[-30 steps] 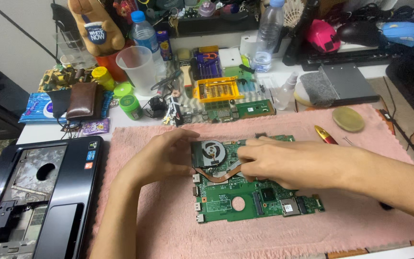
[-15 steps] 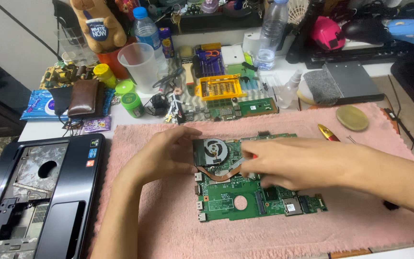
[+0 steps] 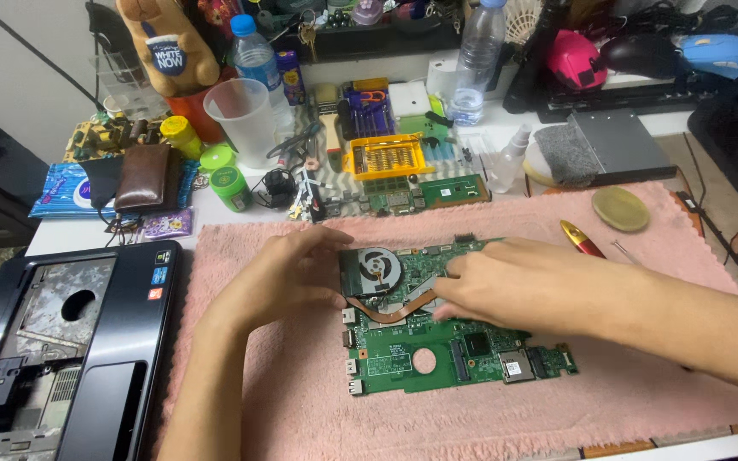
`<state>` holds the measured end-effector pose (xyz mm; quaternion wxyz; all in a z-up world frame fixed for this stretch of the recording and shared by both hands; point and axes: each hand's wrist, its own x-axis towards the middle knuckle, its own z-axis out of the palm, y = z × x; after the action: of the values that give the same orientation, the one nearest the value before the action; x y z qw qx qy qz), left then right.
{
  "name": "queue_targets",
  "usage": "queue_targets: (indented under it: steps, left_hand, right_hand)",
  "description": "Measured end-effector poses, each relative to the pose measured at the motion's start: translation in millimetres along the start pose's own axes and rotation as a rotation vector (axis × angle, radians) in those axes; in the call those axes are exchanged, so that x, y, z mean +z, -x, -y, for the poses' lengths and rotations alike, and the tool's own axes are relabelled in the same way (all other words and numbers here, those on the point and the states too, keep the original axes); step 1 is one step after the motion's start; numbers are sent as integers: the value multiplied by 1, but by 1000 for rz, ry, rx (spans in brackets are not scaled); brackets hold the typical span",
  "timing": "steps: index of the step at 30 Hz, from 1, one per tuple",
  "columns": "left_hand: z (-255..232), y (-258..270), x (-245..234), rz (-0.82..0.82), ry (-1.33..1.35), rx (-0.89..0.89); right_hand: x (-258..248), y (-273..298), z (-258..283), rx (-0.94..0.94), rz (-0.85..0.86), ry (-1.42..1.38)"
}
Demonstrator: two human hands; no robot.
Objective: The person uses a red screwdriver to remove screws from a laptop motherboard, detaching a cooling fan and a heatsink. They then use a small brush to clean the exposed processor area and apply thermal paste to the chip.
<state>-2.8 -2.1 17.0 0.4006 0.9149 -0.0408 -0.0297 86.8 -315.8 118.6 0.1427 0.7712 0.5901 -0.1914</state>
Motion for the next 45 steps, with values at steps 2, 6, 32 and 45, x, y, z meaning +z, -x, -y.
queue_targets:
  steps: [2, 6, 32, 45]
  left_hand:
    - [5, 0, 5, 0, 20, 4]
    - [-1, 3, 1, -6, 5, 23]
    - [-15, 7, 2, -3, -52, 6]
    - [-14, 3, -1, 11, -73, 23]
  right_hand:
    - [8, 4, -6, -51, -32, -62]
    - [15, 2, -9, -208, -164, -171]
    - [8, 1, -11, -60, -15, -18]
    - [16, 2, -14, -159, -66, -89]
